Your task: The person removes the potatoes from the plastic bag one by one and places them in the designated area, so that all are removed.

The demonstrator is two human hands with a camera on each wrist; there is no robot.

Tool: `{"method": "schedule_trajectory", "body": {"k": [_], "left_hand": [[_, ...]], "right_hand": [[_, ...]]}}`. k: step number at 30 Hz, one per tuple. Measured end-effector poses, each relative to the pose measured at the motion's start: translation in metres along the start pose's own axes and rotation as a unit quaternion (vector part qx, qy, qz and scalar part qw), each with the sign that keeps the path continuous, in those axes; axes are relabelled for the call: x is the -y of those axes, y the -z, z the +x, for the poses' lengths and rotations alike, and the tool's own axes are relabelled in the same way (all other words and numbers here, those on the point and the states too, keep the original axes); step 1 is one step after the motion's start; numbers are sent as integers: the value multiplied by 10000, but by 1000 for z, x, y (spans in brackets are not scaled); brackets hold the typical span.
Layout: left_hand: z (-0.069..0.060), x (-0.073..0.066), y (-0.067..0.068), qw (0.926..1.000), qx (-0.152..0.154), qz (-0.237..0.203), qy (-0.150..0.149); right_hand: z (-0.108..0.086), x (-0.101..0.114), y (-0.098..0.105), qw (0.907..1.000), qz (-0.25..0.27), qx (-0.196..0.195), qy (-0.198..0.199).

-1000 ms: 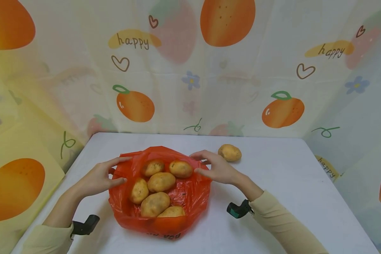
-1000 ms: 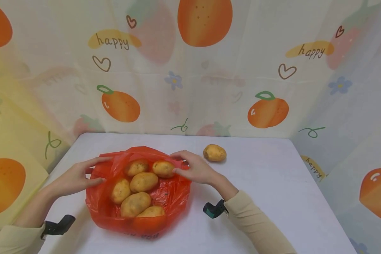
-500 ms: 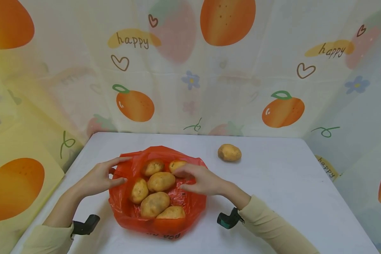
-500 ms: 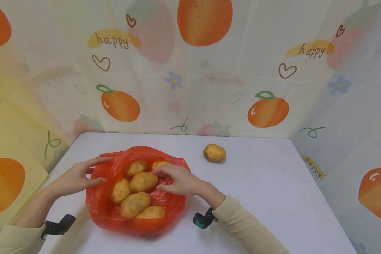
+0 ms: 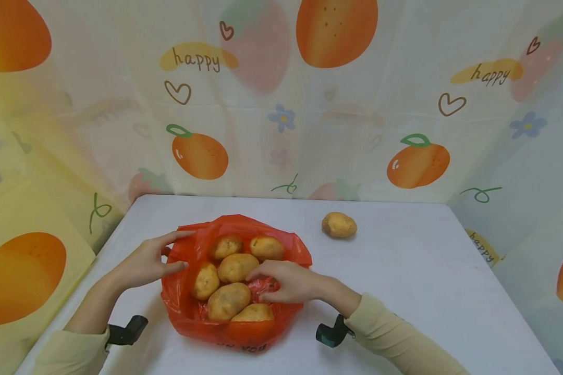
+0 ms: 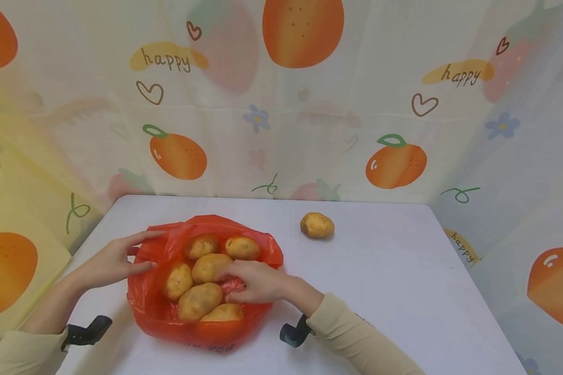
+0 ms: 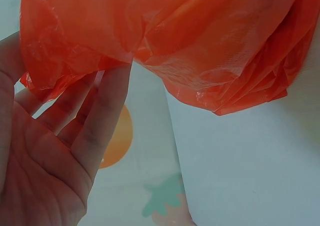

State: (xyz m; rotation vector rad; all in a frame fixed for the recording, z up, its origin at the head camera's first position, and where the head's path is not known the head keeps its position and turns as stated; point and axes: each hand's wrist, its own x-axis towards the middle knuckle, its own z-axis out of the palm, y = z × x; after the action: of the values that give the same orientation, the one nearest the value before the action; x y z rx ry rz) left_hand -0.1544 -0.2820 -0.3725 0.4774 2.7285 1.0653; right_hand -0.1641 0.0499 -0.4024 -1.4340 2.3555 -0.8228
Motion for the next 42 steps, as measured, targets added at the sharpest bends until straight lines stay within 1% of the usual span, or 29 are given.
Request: {"method": "schedule_trajectory", "body": {"k": [3, 7, 10, 14, 21, 24, 29, 35, 42], "left_hand": [[0, 1, 0, 10000, -8, 25, 3], [0, 0, -1, 10000, -13, 56, 29], [-1, -1, -1, 10000, 7, 45, 27], [-1, 0, -1, 10000, 37, -14, 26], [-2, 1, -1, 9999, 54, -101, 43], [-2, 1, -1, 9999, 61, -112, 43], [-2, 1, -1, 9999, 48, -92, 47], [-2, 0, -1, 10000, 39, -39, 71], [-1, -1, -1, 10000, -65, 59, -12]], "right_hand": [[0, -1, -4, 9998, -80, 194, 45], [0, -5, -10, 9988, -10, 481, 129], [0, -7, -15, 9978, 31, 620, 228], [0, -9, -19, 9971, -48, 686, 322], [-1, -9, -21, 9977, -191, 593, 259], [-1, -8, -21, 9973, -223, 621, 309], [-1, -7, -21, 9954, -149, 840, 432], [-3, -8, -24, 9919, -16, 1176, 487], [-4, -12, -27, 9861, 150, 1529, 626]]}}
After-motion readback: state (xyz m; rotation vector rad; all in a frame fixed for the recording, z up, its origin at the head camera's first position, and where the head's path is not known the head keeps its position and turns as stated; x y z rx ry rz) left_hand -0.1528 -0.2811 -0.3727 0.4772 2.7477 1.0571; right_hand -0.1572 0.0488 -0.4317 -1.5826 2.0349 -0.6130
